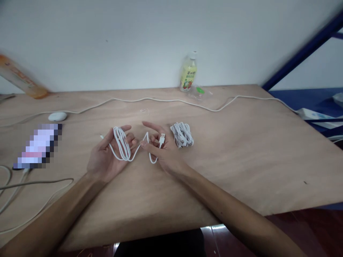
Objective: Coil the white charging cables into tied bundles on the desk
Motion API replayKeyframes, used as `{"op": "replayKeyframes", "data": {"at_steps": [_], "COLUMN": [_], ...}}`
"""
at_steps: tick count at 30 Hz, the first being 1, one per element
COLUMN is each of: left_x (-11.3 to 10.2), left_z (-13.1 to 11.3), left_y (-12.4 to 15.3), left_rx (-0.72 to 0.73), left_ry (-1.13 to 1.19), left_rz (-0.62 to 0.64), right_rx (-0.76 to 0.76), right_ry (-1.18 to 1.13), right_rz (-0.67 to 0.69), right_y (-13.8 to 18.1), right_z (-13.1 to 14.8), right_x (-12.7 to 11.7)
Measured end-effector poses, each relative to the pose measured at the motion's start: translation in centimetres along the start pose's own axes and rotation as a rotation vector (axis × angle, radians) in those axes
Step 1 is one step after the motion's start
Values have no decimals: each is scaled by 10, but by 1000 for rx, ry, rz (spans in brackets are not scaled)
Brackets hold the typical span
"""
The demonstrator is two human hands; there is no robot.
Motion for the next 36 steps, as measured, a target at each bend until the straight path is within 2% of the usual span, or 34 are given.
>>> {"op": "replayKeyframes", "data": {"at_steps": [5, 11, 14, 20, 27, 32, 36], "left_x": [3, 0, -1, -7, -14, -11, -14], "left_z": [6, 6, 3, -3, -1, -6, -8], "left_y": [3, 3, 3, -1, -8, -8, -8], "left_rx": [2, -3, 11, 66, -109, -168, -242], "left_ry": [-2, -50, -106, -261, -251, -268, -240], "left_rz": [21, 30, 60, 33, 49, 71, 139], "right_rx": [178, 252, 279, 226, 223, 176, 147], "right_ry": [-142, -238, -211, -66, -178, -198, -210], "right_rz": [43, 132, 160, 25, -74, -18, 69], "right_y": [5, 9, 11, 7, 1, -1, -1], "right_z": [-9, -12, -10, -9, -7, -9, -5], "right_x": [9, 22, 22, 13, 6, 5, 6]}}
Point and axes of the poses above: each hand's wrist, its own y-axis away from the middle knuckle, its own x-axis out of the palm, z = x × y, the point moved 2 cm from there along -y, towards the middle knuckle, and after that the axes turned 9 degrees about y, right-handed, at the moved point
